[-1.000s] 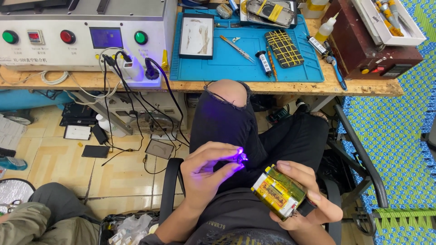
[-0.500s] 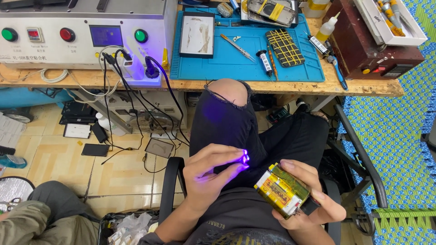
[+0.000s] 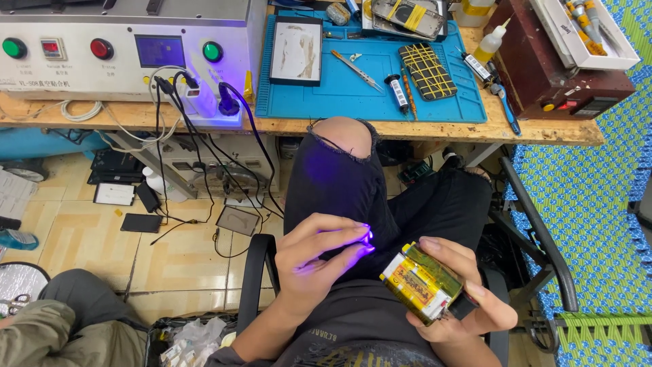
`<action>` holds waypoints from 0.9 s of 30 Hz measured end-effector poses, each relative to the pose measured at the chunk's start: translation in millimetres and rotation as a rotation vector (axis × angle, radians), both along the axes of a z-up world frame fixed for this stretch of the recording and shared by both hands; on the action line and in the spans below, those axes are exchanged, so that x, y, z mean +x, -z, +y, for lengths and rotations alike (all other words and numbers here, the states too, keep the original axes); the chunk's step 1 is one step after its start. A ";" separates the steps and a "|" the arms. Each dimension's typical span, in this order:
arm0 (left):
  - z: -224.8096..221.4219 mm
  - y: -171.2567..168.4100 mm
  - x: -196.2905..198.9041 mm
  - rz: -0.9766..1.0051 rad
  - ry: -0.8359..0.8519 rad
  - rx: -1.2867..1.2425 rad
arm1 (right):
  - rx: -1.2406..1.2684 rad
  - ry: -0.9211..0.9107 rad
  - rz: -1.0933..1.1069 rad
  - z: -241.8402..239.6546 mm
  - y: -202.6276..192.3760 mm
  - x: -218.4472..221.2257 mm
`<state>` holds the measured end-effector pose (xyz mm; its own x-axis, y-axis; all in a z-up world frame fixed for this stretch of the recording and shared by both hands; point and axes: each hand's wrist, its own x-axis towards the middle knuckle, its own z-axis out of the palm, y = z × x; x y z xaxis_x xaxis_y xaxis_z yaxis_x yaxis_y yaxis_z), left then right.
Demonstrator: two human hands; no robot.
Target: The person is repairing a small mobile phone component by applying adhesive with a syringe and using a UV light.
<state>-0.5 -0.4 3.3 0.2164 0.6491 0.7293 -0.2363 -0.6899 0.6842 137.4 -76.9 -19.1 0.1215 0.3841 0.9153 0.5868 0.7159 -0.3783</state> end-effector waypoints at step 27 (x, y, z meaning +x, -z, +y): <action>0.8 6.3 -1.9 -0.118 0.106 -0.209 | -0.024 0.011 0.030 0.7 -2.4 -5.1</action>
<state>-2.5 0.4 -3.0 0.2123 0.7666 0.6061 -0.3866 -0.5037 0.7725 132.4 -76.2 -16.7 0.1535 0.4048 0.9014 0.5826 0.6997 -0.4134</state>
